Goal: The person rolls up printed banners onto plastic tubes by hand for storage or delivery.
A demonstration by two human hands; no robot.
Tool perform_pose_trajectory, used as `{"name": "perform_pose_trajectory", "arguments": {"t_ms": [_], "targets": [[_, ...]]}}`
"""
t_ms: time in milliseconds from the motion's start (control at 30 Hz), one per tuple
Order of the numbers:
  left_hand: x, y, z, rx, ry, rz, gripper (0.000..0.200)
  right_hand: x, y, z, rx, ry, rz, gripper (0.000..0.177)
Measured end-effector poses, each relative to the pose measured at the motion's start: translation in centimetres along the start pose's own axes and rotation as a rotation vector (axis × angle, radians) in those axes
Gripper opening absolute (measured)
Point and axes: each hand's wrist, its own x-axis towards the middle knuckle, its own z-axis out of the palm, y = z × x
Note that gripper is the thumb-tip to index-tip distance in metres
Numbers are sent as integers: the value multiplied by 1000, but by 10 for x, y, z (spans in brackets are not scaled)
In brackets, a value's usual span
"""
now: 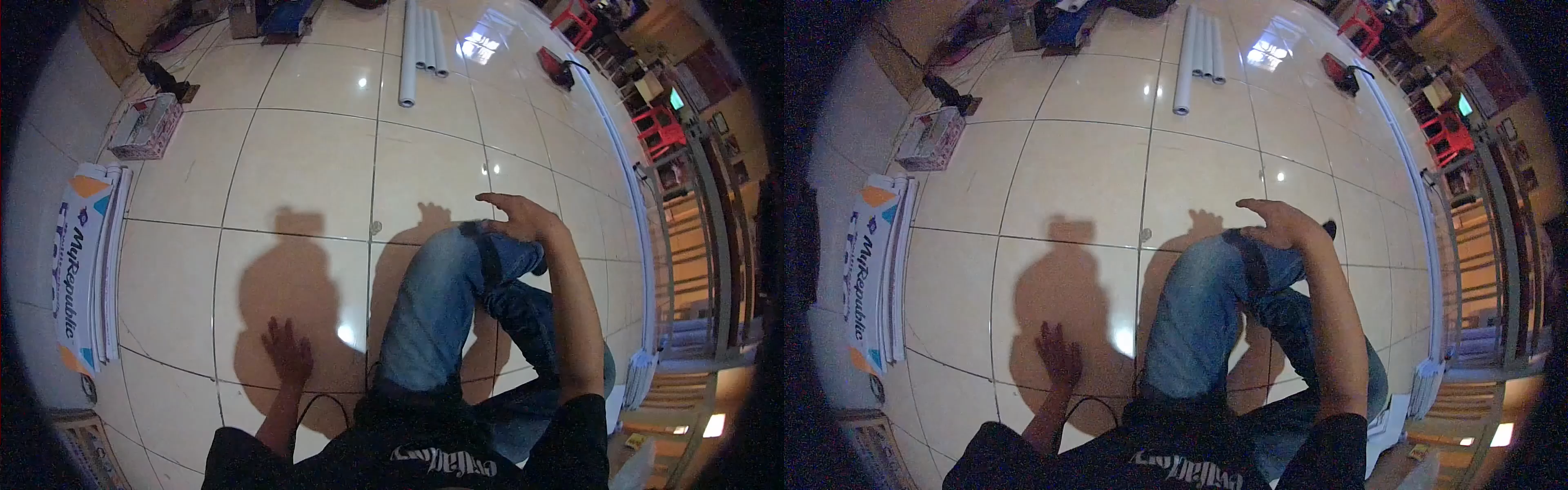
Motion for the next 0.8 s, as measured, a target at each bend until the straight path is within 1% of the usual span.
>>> {"name": "perform_pose_trajectory", "arguments": {"t_ms": [67,100,167,200,267,300,333,367,400,433,467,500,533,567,600,633,700,733,767,800], "targets": [[-12,-3,11,5,110,-98,62,12,5,3,-138,-12,70,64],[-28,-10,-6,50,-9,-151,62,63,19,26,-80,-137,59,64],[-1,-6,4,146,-133,-145,62,121,28,26,-73,-150,37,64],[10,-5,15,141,-133,-148,62,157,37,26,-59,-166,23,63],[5,-12,22,150,-108,-143,62,228,51,44,-16,-230,-26,62],[11,-13,19,160,-125,-147,62,273,62,59,-53,-194,5,62],[18,-11,16,136,-35,-93,64,316,72,70,-101,-156,35,63],[16,-5,14,109,45,-51,66,349,74,74,-27,-41,118,63],[12,0,18,109,32,-72,66,381,77,74,46,78,198,63],[12,-2,20,182,-50,-69,67,412,85,74,51,68,188,63],[14,-8,17,262,-132,-62,69,443,94,77,127,273,232,65],[18,-7,13,274,-130,-68,69,464,98,76,201,483,275,68],[24,1,12,311,-188,-149,64,478,96,67,206,489,265,68],[28,7,13,339,-241,-234,60,490,95,54,199,535,364,71],[23,0,18,384,-213,-153,62,502,93,38,188,584,458,74],[17,-7,21,377,-188,-170,62,516,96,28,182,599,432,74],[14,-8,24,163,-161,-266,77,546,116,32,229,617,490,89],[22,-1,13,94,-180,-308,71,560,131,38,213,543,485,87],[30,3,7,83,-156,-325,71,576,149,42,192,472,476,84],[33,5,4,110,-227,-350,72,592,170,44,177,479,447,84]]}}
